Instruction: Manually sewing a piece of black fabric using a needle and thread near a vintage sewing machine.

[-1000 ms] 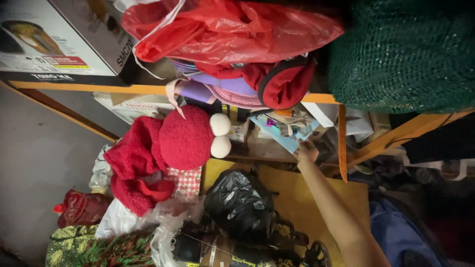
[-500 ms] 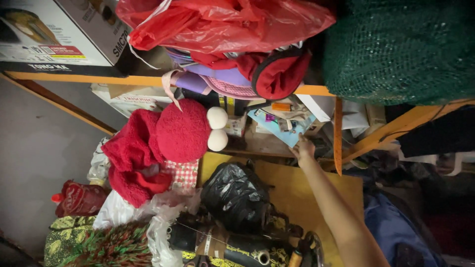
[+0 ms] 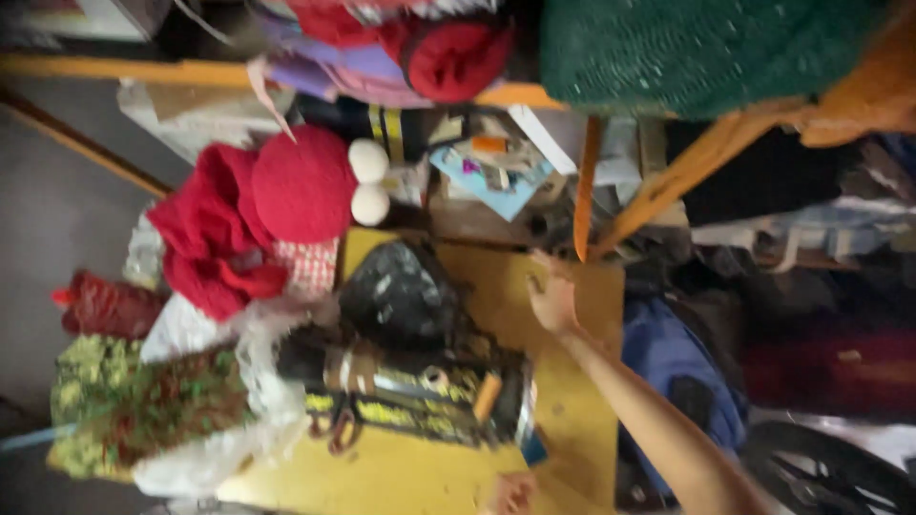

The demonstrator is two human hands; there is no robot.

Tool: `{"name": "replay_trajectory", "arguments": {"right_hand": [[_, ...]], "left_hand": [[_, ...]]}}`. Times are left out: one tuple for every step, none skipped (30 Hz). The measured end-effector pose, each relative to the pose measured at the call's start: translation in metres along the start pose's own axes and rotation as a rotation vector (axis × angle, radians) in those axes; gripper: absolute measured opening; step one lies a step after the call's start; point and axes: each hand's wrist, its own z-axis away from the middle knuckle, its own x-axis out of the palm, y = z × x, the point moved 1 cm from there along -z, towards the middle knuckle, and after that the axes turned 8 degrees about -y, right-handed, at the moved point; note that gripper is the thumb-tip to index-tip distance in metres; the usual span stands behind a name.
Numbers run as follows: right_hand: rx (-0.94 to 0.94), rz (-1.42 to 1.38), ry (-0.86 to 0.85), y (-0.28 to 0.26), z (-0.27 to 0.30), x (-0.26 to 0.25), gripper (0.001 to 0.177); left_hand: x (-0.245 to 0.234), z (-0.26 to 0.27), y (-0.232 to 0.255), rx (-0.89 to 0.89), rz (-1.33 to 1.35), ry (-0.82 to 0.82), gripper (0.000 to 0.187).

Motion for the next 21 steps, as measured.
{"name": "replay_trajectory", "arguments": {"right_hand": [[-0.276, 0.119, 0.047, -0.006, 0.023, -0.007, 0.045], [-0.272, 0.12, 0.037, -0.012, 0.046, -0.019, 0.045], [-0.39, 0.209, -0.062, -0.021, 0.064, -0.031, 0.054], [-0.507, 0.297, -0.164, -0.031, 0.082, -0.042, 0.063], [-0.515, 0.294, -0.17, -0.029, 0.1, -0.046, 0.063], [-0.545, 0.315, -0.224, -0.028, 0.118, -0.05, 0.05], [-0.573, 0.332, -0.28, -0.027, 0.139, -0.053, 0.038], [-0.58, 0.325, -0.289, -0.026, 0.158, -0.056, 0.038], [-0.562, 0.405, -0.269, -0.024, 0.175, -0.059, 0.037], [-0.544, 0.485, -0.249, -0.022, 0.191, -0.061, 0.036], [-0.554, 0.478, -0.254, -0.02, 0.206, -0.063, 0.036], [-0.54, 0.434, -0.268, -0.018, 0.221, -0.064, 0.034], [-0.527, 0.392, -0.28, -0.015, 0.234, -0.066, 0.033], [-0.54, 0.388, -0.285, -0.021, 0.245, -0.067, 0.033], [-0.557, 0.385, -0.283, -0.028, 0.255, -0.069, 0.039], [-0.573, 0.383, -0.281, -0.034, 0.264, -0.07, 0.046], [-0.589, 0.38, -0.282, -0.037, 0.268, -0.071, 0.046], [-0.599, 0.398, -0.316, -0.04, 0.273, -0.072, 0.053], [-0.607, 0.417, -0.35, -0.044, 0.276, -0.072, 0.06], [-0.622, 0.414, -0.349, -0.041, 0.279, -0.07, 0.06], [-0.614, 0.45, -0.371, -0.037, 0.283, -0.069, 0.058]], "left_hand": [[0.007, -0.008, -0.009, -0.015, 0.002, 0.013, 0.023], [0.016, 0.001, 0.012, -0.029, 0.005, 0.026, 0.023], [0.021, 0.003, 0.035, -0.036, 0.009, 0.043, 0.023], [0.02, 0.003, 0.061, -0.044, 0.014, 0.06, 0.024], [0.024, 0.011, 0.086, -0.042, 0.017, 0.07, 0.024], [0.027, 0.019, 0.112, -0.005, -0.063, 0.12, 0.02], [0.029, 0.03, 0.137, 0.029, -0.146, 0.172, 0.019], [0.035, 0.041, 0.148, 0.027, -0.146, 0.184, 0.019], [0.04, 0.05, 0.158, -0.005, -0.105, 0.199, 0.02], [0.045, 0.058, 0.168, -0.037, -0.064, 0.214, 0.022], [0.049, 0.067, 0.169, -0.035, -0.065, 0.227, 0.022], [0.053, 0.076, 0.171, -0.044, -0.033, 0.229, 0.022], [0.059, 0.083, 0.172, -0.05, 0.0, 0.231, 0.023], [0.061, 0.089, 0.171, -0.045, 0.002, 0.244, 0.023], [0.064, 0.094, 0.171, -0.049, 0.02, 0.244, 0.022], [0.067, 0.099, 0.172, -0.052, 0.038, 0.243, 0.021], [0.069, 0.102, 0.166, -0.042, 0.042, 0.256, 0.021], [0.071, 0.104, 0.16, -0.022, 0.067, 0.262, 0.02], [0.073, 0.106, 0.155, -0.003, 0.091, 0.266, 0.019], [0.073, 0.107, 0.157, 0.007, 0.093, 0.276, 0.019], [0.073, 0.111, 0.158, 0.013, 0.098, 0.285, 0.019]]}}
